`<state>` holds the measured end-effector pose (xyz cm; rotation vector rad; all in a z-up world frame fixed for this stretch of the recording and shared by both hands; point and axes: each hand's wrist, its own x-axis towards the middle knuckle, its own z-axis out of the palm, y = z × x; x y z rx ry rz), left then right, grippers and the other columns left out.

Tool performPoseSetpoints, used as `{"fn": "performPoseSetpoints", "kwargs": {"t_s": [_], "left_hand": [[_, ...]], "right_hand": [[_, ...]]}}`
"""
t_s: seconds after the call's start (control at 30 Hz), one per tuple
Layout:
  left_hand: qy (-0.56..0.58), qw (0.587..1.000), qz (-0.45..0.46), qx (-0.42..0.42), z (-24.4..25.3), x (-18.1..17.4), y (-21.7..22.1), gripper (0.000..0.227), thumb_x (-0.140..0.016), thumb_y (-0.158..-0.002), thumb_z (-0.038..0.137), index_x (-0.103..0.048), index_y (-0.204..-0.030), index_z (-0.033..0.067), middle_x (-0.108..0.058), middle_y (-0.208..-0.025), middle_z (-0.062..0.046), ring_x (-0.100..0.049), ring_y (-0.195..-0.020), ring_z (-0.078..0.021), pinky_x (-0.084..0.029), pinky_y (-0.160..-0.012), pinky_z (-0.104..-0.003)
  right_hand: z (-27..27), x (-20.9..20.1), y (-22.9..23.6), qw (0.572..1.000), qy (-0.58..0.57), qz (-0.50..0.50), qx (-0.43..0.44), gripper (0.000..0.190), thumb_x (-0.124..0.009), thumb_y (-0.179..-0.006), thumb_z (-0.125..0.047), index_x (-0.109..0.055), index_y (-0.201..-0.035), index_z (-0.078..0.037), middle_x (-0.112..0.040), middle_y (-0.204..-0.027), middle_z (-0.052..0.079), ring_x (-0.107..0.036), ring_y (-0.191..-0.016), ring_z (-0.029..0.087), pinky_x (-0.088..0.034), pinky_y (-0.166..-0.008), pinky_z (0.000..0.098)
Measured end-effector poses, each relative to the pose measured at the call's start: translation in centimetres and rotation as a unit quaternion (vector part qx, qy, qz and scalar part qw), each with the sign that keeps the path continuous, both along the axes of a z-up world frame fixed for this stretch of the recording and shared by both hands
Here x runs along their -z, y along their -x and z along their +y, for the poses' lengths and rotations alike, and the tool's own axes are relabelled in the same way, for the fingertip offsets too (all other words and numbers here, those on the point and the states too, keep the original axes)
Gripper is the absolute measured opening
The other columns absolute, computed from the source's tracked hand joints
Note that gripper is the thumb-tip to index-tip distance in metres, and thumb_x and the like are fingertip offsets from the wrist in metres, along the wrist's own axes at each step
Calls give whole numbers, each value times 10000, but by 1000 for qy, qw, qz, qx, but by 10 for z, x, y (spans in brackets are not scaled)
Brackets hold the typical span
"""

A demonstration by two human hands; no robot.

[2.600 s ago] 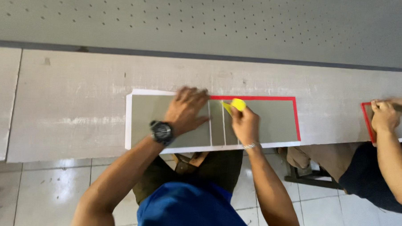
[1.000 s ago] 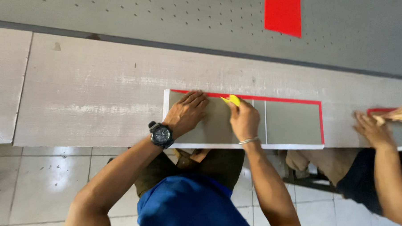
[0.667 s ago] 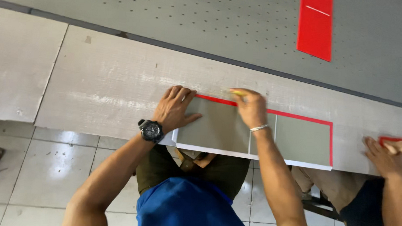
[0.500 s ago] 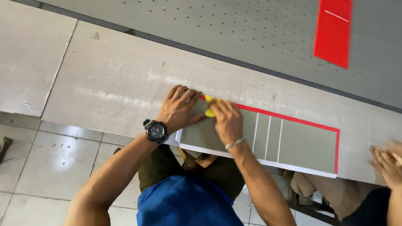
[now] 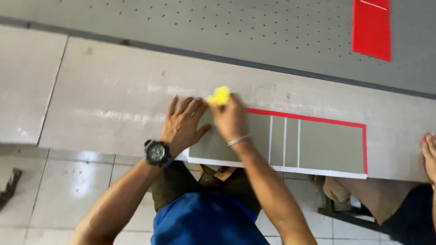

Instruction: The person applies a gray adhesive film to rectangular panels using a yellow squeegee. They smooth the film over the surface, press the edges, and repeat the process on multiple panels.

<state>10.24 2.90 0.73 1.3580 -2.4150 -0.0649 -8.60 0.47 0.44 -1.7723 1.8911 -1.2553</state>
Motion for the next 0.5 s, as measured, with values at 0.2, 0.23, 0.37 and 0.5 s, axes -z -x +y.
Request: {"fn": "performPoseSetpoints", "kwargs": {"t_s": [0.2,0.23,0.37,0.5], "left_hand": [[3,998,-56,-33,5,2,5,617,-660,-1004,582,-655,-1507,225,-655,-1468,-54,-556,-1441,-368,-253,-1284,-713],[26,997,-69,-35,3,-2,6,562,-668,-1007,567,-683,-1462,237,-667,-1422,-52,-566,-1420,-373,-280,-1267,-717],[80,991,-94,-56,-4,-5,15,427,-719,-985,560,-760,-1291,266,-673,-1295,-35,-556,-1421,-357,-314,-1261,-697],[83,991,-81,-59,-19,-25,64,453,-771,-950,596,-795,-1068,159,-651,-1312,-88,-533,-1427,-386,-323,-1251,-676]], "right_hand": [[10,14,35,990,-47,122,-56,206,-729,-977,-126,-729,-1150,-15,-710,-936,188,-770,-901,423,-644,-773,500],[7,23,68,993,-79,82,-6,181,-709,-993,-102,-717,-1137,7,-720,-939,217,-762,-927,473,-631,-787,537],[24,77,273,956,-115,166,211,166,-553,-1063,-24,-689,-1043,69,-722,-845,309,-753,-869,524,-553,-713,571],[71,88,470,861,-111,267,418,133,-745,-1049,-158,-711,-1088,-36,-735,-891,162,-810,-885,397,-660,-739,496]]}}
